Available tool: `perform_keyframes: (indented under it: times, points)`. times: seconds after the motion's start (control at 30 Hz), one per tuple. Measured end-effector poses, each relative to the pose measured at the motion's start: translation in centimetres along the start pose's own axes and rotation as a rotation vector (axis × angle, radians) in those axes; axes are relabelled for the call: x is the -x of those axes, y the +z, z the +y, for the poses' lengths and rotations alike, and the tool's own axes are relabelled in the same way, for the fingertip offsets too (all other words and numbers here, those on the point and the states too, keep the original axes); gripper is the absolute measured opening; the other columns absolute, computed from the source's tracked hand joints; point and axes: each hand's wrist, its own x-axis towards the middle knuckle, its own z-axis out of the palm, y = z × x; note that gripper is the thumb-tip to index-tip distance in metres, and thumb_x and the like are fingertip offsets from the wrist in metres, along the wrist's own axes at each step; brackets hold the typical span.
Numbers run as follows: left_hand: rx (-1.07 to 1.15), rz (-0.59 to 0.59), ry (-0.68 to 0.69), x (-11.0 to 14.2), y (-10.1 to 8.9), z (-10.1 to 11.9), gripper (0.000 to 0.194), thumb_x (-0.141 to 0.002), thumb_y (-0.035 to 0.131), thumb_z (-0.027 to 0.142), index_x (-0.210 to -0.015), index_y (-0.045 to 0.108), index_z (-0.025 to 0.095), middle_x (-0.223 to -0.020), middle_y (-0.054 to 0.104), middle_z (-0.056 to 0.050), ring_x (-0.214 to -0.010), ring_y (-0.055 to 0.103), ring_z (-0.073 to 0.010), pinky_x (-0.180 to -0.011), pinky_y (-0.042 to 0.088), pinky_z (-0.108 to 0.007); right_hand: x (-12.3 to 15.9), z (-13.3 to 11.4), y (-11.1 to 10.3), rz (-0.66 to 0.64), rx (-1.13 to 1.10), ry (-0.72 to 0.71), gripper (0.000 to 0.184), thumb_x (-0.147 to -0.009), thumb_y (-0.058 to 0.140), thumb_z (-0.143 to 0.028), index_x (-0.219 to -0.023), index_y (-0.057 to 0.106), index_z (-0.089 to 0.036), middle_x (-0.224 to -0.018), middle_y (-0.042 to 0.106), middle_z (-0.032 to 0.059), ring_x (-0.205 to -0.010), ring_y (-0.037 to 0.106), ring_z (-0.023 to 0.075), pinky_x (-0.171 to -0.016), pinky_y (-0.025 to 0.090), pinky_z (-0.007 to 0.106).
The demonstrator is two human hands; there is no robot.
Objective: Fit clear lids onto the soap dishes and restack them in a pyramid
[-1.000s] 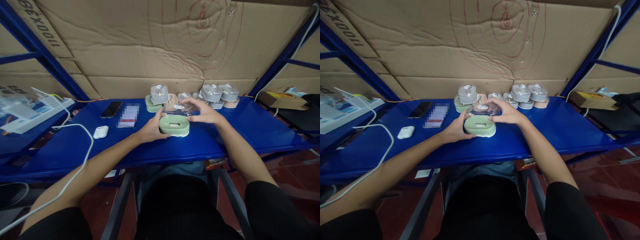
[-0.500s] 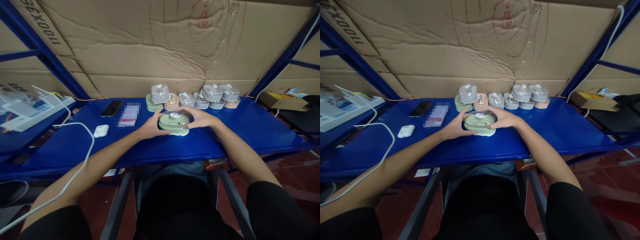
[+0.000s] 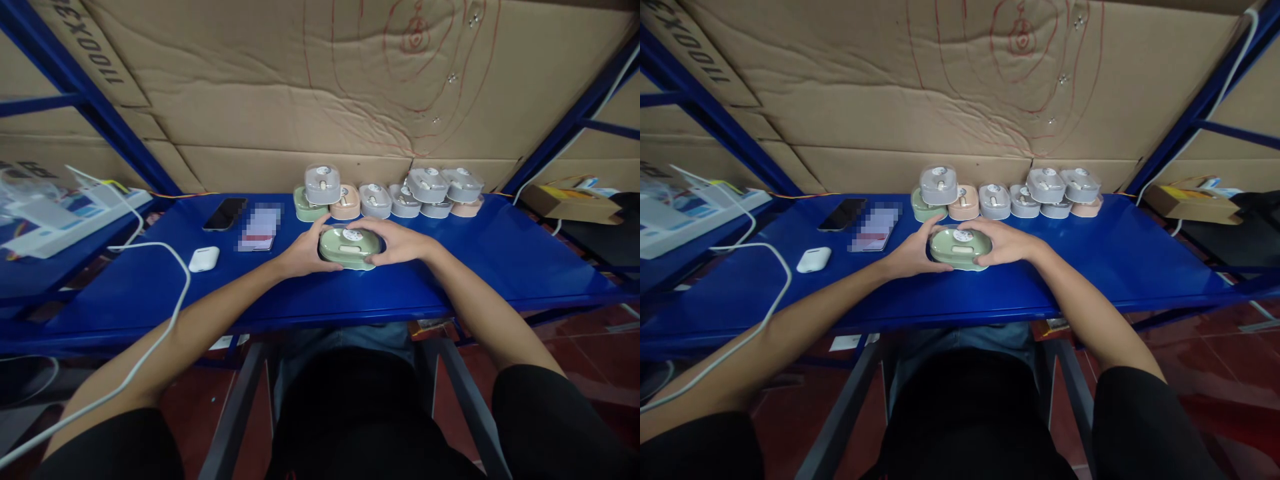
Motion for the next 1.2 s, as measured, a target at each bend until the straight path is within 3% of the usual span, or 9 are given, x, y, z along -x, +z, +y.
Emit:
perform_keyframes:
  times: [0.13, 0.4, 0.63, 0.87, 0.97, 1.07, 1.2]
  points:
    - [0.008, -0.005, -0.006, 0.0, -0.1, 0.1, 0.132, -0.069, 0.103, 0.046, -0.175, 0.027, 0.024, -0.147, 0.071, -0.021, -0.137, 0.071, -0.0450, -0.114, 0.058, -0.064, -0.2, -0.7, 0.3, 0.029, 0.027, 0.001, 0.081, -0.084, 0.089, -0.051, -0.157, 0.061, -0.033, -0.157, 0.066, 0.0098, -0.144, 0.063, 0.0398, -0.125, 0.049, 0.065]
    - [0.017, -0.021, -0.023, 0.0, -0.1, 0.4, 0.132, -0.068, 0.103, 0.048, -0.175, 0.028, 0.024, -0.149, 0.071, -0.021, -0.139, 0.070, -0.0451, -0.118, 0.055, -0.065, -0.2, -1.0, 0.8, 0.031, 0.067, -0.018, 0.082, -0.083, 0.088, -0.043, -0.159, 0.060, -0.033, -0.149, 0.067, 0.0112, -0.136, 0.066, 0.0389, -0.118, 0.054, 0.063]
    - [-0.042, -0.007, -0.012, 0.0, -0.5, 0.2, 0.127, -0.068, 0.103, 0.048, -0.173, 0.034, 0.024, -0.149, 0.071, -0.022, -0.139, 0.070, -0.0451, -0.115, 0.057, -0.064, -0.2, -0.5, 1.1, -0.022, 0.084, 0.015, 0.102, -0.082, 0.092, -0.055, -0.172, 0.045, -0.042, -0.159, 0.062, 0.0073, -0.140, 0.062, 0.0397, -0.122, 0.053, 0.065]
    - [-0.044, 0.008, -0.017, -0.1, -1.0, 0.2, 0.122, -0.066, 0.103, 0.048, -0.168, 0.041, 0.025, -0.151, 0.070, -0.022, -0.139, 0.071, -0.0445, -0.118, 0.054, -0.066, -0.5, 0.2, 1.3, -0.001, 0.145, 0.031, 0.110, -0.079, 0.095, -0.060, -0.174, 0.047, -0.034, -0.133, 0.072, 0.0115, -0.120, 0.070, 0.0398, -0.109, 0.058, 0.064]
    - [0.007, 0.053, 0.007, -0.2, -1.0, 0.3, 0.119, -0.069, 0.101, 0.049, -0.167, 0.040, 0.024, -0.150, 0.069, -0.023, -0.138, 0.070, -0.0432, -0.119, 0.054, -0.066, -0.7, 0.2, 0.7, 0.061, 0.110, -0.037, 0.102, -0.079, 0.094, -0.056, -0.170, 0.052, -0.035, -0.140, 0.073, 0.0105, -0.129, 0.069, 0.0403, -0.114, 0.055, 0.062]
    - [0.026, 0.175, 0.061, -0.4, -1.2, 0.4, 0.104, -0.081, 0.092, 0.051, -0.165, 0.036, 0.025, -0.150, 0.067, -0.021, -0.140, 0.068, -0.0367, -0.118, 0.056, -0.057, -0.3, 0.2, -0.8, 0.159, 0.096, -0.035, 0.097, -0.078, 0.094, -0.056, -0.165, 0.057, -0.036, -0.150, 0.070, 0.0095, -0.137, 0.065, 0.0425, -0.121, 0.049, 0.064]
    - [0.000, 0.340, 0.111, -0.6, -1.5, 0.2, 0.075, -0.095, 0.076, 0.044, -0.157, 0.039, 0.024, -0.138, 0.070, -0.017, -0.129, 0.072, -0.0300, -0.109, 0.060, -0.050, 0.6, 1.6, -3.1, 0.472, 0.183, 0.122, 0.091, -0.077, 0.093, -0.064, -0.158, 0.063, -0.034, -0.147, 0.069, 0.0127, -0.137, 0.062, 0.0456, -0.122, 0.046, 0.067]
